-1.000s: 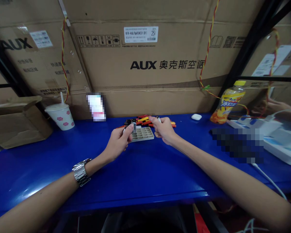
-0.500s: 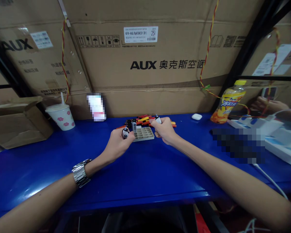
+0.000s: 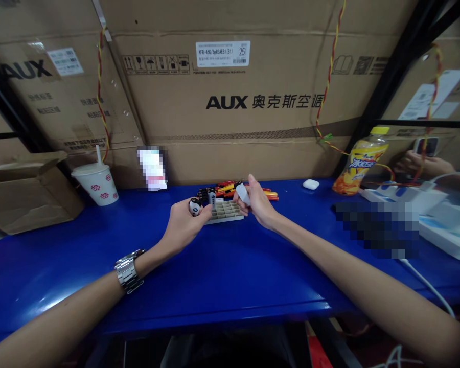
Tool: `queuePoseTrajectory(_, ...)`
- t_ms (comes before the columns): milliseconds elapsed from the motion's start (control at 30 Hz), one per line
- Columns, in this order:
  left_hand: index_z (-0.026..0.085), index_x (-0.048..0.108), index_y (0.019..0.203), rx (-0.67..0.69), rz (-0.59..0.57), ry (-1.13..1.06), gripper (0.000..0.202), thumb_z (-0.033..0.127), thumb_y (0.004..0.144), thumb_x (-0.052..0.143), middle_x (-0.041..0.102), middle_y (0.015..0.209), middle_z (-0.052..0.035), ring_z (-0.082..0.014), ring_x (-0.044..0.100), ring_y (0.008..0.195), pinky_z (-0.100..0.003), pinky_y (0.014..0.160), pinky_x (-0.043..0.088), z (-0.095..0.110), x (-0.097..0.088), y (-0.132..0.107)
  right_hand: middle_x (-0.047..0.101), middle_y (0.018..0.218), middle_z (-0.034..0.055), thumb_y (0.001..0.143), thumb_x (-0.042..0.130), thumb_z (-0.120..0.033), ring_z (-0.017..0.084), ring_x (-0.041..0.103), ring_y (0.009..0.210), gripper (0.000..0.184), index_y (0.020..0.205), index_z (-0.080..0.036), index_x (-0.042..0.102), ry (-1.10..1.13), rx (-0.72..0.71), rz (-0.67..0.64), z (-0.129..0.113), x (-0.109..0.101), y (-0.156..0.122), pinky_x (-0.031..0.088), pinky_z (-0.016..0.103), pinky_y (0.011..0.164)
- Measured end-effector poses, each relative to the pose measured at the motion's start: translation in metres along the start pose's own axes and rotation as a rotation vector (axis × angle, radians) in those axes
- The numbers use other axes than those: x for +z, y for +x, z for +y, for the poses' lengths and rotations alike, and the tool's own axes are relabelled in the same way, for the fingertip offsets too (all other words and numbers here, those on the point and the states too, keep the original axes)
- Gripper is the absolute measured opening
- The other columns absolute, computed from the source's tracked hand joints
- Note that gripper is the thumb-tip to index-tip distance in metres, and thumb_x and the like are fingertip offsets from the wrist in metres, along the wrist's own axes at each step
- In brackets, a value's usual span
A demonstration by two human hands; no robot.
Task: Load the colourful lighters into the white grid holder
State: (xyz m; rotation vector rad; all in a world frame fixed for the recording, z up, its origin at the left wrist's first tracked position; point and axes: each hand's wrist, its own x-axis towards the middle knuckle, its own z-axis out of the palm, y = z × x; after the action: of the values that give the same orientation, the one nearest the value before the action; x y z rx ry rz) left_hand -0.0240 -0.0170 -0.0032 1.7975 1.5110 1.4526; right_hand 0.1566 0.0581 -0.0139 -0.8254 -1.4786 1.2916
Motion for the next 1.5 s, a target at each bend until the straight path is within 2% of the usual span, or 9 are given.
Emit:
queuePoseTrajectory(67, 0.021, 0.034, 0.052, -0.006, -0.004, 0.003, 0.036, 0.035, 0.071, 0.061, 0.034, 0.044, 0.0068, -0.0064, 0.03, 0.039, -0.021, 0.037, 0.022, 0.0, -0.001, 0.001, 0.046, 0.051, -0.0027, 0.084, 0.034, -0.068, 0.009, 0.04, 0.043, 0.058, 0.073, -0.016, 0.058, -0.008, -0.03, -0.017, 0.002, 0.0, 0.002, 0.035, 0.025, 0.044)
queuePoseTrajectory(200, 0.021, 0.036, 0.053, 0.003, 0.014, 0.033, 0.035, 0.036, 0.073, 0.06, 0.036, 0.043, 0.0063, -0.007, 0.032, 0.04, -0.022, 0.038, 0.024, -0.001, -0.002, 0.002, 0.051, 0.066, -0.0011, 0.082, 0.05, -0.059, 0.01, 0.045, 0.056, 0.044, 0.083, -0.016, 0.057, -0.109, -0.114, -0.031, 0.004, 0.002, 0.002, 0.037, 0.025, 0.054)
queuePoseTrajectory(433, 0.02, 0.037, 0.053, 0.043, 0.019, 0.073, 0.034, 0.036, 0.075, 0.058, 0.036, 0.047, 0.0055, -0.0073, 0.031, 0.044, -0.023, 0.042, 0.024, -0.005, -0.002, 0.004, 0.046, 0.057, -0.0056, 0.071, 0.071, -0.044, 0.009, 0.041, 0.053, 0.031, 0.076, -0.016, 0.06, -0.329, -0.248, 0.034, 0.004, 0.003, 0.003, 0.035, 0.024, 0.053)
queuePoseTrajectory(667, 0.019, 0.037, 0.053, 0.11, 0.007, 0.113, 0.035, 0.038, 0.075, 0.056, 0.035, 0.049, 0.0054, -0.0075, 0.029, 0.047, -0.023, 0.045, 0.023, -0.007, -0.001, 0.005, 0.068, 0.078, 0.0052, 0.08, 0.063, -0.043, 0.016, 0.063, 0.071, 0.029, 0.084, -0.015, 0.067, -0.274, -0.283, -0.146, 0.009, 0.005, 0.006, 0.049, 0.03, 0.067)
queuePoseTrajectory(833, 0.018, 0.042, 0.055, 0.117, -0.039, 0.148, 0.032, 0.039, 0.076, 0.054, 0.04, 0.051, 0.0043, -0.0083, 0.033, 0.049, -0.023, 0.046, 0.026, -0.007, 0.0, 0.004, 0.072, 0.09, 0.0075, 0.089, 0.053, -0.033, 0.02, 0.067, 0.084, 0.024, 0.094, -0.015, 0.069, -0.401, -0.308, -0.288, 0.013, 0.006, 0.008, 0.052, 0.035, 0.076)
queuePoseTrajectory(1000, 0.019, 0.041, 0.055, 0.124, -0.055, 0.162, 0.032, 0.039, 0.076, 0.054, 0.038, 0.051, 0.0046, -0.0082, 0.032, 0.049, -0.023, 0.047, 0.026, -0.006, -0.001, 0.004, 0.072, 0.097, 0.0081, 0.089, 0.052, -0.022, 0.02, 0.067, 0.089, 0.02, 0.102, -0.017, 0.066, -0.609, -0.425, -0.188, 0.013, 0.007, 0.009, 0.05, 0.037, 0.081)
queuePoseTrajectory(1133, 0.018, 0.042, 0.056, 0.127, -0.064, 0.163, 0.031, 0.039, 0.077, 0.054, 0.039, 0.051, 0.0048, -0.0081, 0.032, 0.049, -0.023, 0.046, 0.026, -0.006, -0.001, 0.004, 0.071, 0.095, 0.0074, 0.089, 0.052, -0.021, 0.018, 0.067, 0.084, 0.026, 0.114, -0.018, 0.055, -0.595, -0.451, -0.121, 0.009, 0.01, 0.004, 0.051, 0.034, 0.075)
queuePoseTrajectory(1333, 0.018, 0.043, 0.058, 0.133, -0.097, 0.158, 0.029, 0.037, 0.077, 0.055, 0.039, 0.051, 0.006, -0.0078, 0.031, 0.048, -0.022, 0.045, 0.026, -0.006, 0.001, 0.005, 0.07, 0.093, 0.0061, 0.089, 0.049, -0.024, 0.018, 0.066, 0.081, 0.016, 0.105, -0.02, 0.05, -0.646, -0.55, -0.114, 0.002, 0.017, -0.006, 0.051, 0.032, 0.073)
queuePoseTrajectory(1500, 0.019, 0.042, 0.058, 0.116, -0.102, 0.186, 0.029, 0.038, 0.076, 0.054, 0.037, 0.051, 0.0061, -0.0082, 0.031, 0.049, -0.022, 0.045, 0.026, -0.006, 0.0, 0.005, 0.064, 0.091, 0.0073, 0.074, 0.047, -0.005, 0.018, 0.06, 0.081, 0.026, 0.095, -0.017, 0.055, -0.834, -0.701, -0.214, 0.004, 0.014, -0.005, 0.049, 0.034, 0.075)
